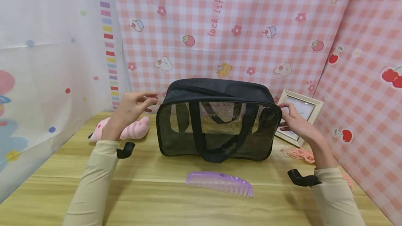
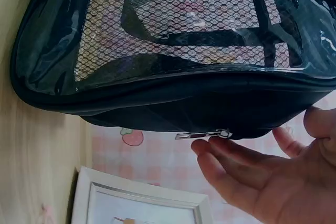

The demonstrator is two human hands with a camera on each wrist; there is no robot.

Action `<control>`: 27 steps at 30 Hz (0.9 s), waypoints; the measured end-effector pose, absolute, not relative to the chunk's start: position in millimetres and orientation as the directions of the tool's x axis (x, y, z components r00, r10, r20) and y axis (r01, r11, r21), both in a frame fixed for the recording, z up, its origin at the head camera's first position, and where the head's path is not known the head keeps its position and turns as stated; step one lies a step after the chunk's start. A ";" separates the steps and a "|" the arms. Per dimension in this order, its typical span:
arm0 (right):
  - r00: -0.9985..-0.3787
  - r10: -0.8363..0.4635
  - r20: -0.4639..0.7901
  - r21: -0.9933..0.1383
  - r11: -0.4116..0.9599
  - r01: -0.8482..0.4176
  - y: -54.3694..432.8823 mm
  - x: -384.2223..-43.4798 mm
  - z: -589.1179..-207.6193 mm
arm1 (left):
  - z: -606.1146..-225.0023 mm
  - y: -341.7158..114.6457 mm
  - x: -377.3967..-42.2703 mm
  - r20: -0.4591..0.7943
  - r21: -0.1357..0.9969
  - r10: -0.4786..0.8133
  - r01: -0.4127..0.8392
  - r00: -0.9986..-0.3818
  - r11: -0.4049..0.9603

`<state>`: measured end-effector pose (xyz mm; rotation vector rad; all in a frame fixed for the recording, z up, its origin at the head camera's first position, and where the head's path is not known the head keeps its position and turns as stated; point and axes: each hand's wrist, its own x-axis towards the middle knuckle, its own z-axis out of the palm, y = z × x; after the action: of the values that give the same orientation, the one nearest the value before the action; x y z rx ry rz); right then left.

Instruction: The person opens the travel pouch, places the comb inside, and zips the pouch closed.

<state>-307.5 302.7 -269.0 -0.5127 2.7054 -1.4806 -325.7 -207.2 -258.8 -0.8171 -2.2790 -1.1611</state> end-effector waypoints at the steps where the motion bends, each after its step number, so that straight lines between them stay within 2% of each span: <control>1: -0.947 -0.293 0.134 -0.840 0.473 -0.265 303.9 -308.4 -270.2 | -258.5 -206.4 -324.9 0.623 0.582 0.300 0.685 -0.722 0.438; 6: -0.945 -0.318 0.073 -0.904 0.380 -0.198 310.3 -311.3 -274.0 | -253.4 -201.6 -319.0 0.614 0.638 0.313 0.689 -0.725 0.344; 10: -0.943 -0.331 0.021 -0.936 0.326 -0.135 313.1 -314.1 -277.6 | -243.3 -194.0 -305.6 0.647 0.606 0.347 0.734 -0.679 0.306; 15: -0.946 -0.324 -0.007 -0.931 0.347 -0.112 316.3 -317.0 -284.8 | -239.0 -189.2 -295.9 0.690 0.527 0.398 0.797 -0.605 0.296; 21: -0.965 -0.257 0.050 -0.880 0.446 -0.164 320.4 -321.7 -287.1 | -241.7 -189.4 -297.4 0.720 0.472 0.446 0.847 -0.531 0.245; 27: -0.981 -0.188 0.048 -0.885 0.447 -0.129 322.2 -321.3 -283.1 | -239.5 -189.0 -296.0 0.716 0.456 0.453 0.847 -0.531 0.272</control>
<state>-321.3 322.2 -283.1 -0.2877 2.6233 -1.5966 -296.0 -189.0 -239.5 -1.1711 -2.0991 -1.1761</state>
